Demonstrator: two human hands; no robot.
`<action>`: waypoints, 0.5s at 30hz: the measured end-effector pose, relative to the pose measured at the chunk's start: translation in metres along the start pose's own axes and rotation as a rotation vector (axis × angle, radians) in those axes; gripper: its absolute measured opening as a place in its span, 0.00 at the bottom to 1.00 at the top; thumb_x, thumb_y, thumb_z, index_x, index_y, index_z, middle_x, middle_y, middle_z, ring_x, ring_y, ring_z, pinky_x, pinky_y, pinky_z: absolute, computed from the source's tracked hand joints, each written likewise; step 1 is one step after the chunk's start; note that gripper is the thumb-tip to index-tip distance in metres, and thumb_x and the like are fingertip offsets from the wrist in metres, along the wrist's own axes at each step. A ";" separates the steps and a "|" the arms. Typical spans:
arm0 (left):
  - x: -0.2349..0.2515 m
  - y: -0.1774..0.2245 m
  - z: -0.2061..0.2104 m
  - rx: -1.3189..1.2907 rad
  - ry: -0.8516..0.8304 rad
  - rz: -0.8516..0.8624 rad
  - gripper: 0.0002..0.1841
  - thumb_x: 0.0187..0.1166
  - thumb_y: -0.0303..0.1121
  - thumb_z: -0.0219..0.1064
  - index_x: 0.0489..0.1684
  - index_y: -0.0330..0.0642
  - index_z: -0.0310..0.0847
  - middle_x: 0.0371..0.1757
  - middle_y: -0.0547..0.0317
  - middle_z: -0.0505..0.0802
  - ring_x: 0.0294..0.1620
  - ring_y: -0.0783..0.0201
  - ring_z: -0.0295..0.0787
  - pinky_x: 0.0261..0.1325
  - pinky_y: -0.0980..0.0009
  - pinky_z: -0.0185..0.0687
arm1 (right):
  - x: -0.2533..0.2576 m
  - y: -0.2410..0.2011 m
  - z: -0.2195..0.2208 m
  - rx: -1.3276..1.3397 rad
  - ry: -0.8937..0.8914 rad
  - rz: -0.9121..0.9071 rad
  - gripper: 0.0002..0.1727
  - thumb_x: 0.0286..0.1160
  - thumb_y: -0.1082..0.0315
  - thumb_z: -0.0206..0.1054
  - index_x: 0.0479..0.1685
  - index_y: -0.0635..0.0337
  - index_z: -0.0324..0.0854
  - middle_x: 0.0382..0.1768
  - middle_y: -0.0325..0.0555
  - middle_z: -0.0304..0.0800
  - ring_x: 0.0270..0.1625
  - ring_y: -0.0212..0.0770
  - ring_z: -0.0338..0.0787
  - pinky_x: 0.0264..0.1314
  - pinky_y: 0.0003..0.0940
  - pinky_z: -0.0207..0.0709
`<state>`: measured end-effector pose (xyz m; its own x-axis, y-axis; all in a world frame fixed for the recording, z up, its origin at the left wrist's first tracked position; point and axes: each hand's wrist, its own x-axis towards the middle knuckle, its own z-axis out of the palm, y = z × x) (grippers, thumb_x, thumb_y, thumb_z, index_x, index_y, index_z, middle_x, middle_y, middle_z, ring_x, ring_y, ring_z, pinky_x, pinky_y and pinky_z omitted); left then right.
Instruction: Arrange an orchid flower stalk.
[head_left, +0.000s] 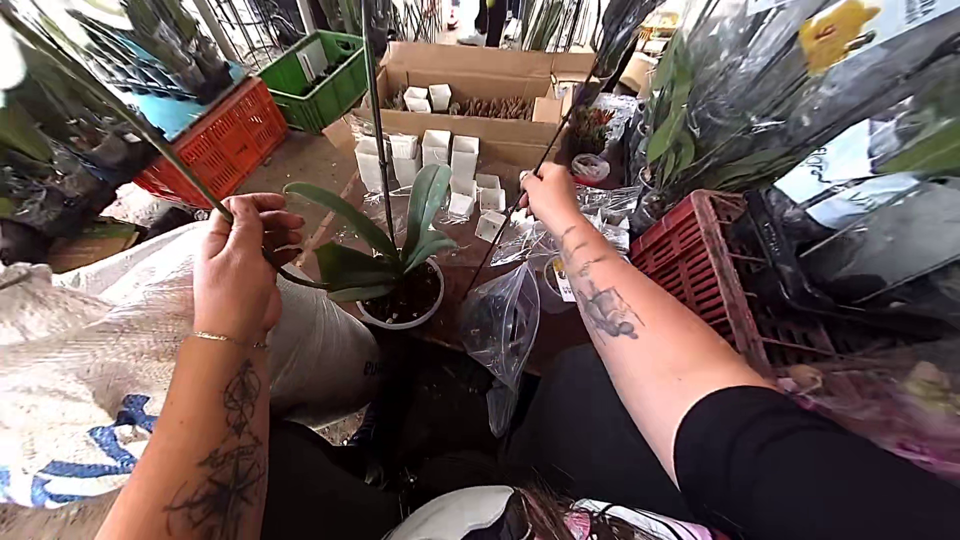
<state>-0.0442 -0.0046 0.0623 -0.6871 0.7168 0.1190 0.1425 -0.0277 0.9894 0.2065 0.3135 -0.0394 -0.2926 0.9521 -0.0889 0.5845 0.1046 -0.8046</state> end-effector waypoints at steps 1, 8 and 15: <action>-0.001 0.001 0.000 -0.002 0.000 -0.001 0.19 0.97 0.42 0.39 0.58 0.49 0.78 0.42 0.70 0.92 0.40 0.72 0.90 0.47 0.74 0.87 | -0.016 -0.017 -0.015 -0.015 0.050 -0.070 0.22 0.91 0.57 0.54 0.59 0.70 0.80 0.35 0.56 0.90 0.32 0.49 0.90 0.44 0.52 0.86; -0.005 0.002 0.004 -0.028 -0.002 0.006 0.18 0.97 0.43 0.41 0.58 0.48 0.78 0.42 0.68 0.92 0.41 0.71 0.90 0.47 0.73 0.87 | -0.151 -0.118 -0.070 0.149 0.253 -0.637 0.17 0.93 0.62 0.51 0.54 0.69 0.78 0.32 0.44 0.88 0.27 0.33 0.87 0.33 0.34 0.86; -0.005 -0.004 0.004 -0.047 0.013 0.051 0.19 0.97 0.43 0.40 0.60 0.46 0.77 0.42 0.67 0.92 0.42 0.70 0.91 0.49 0.71 0.87 | -0.168 -0.132 0.013 0.125 0.025 -0.786 0.16 0.92 0.63 0.54 0.51 0.67 0.82 0.28 0.46 0.86 0.28 0.39 0.87 0.37 0.41 0.84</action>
<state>-0.0384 -0.0058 0.0574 -0.6892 0.7044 0.1697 0.1435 -0.0968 0.9849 0.1683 0.1360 0.0741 -0.5662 0.6189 0.5444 0.1237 0.7168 -0.6862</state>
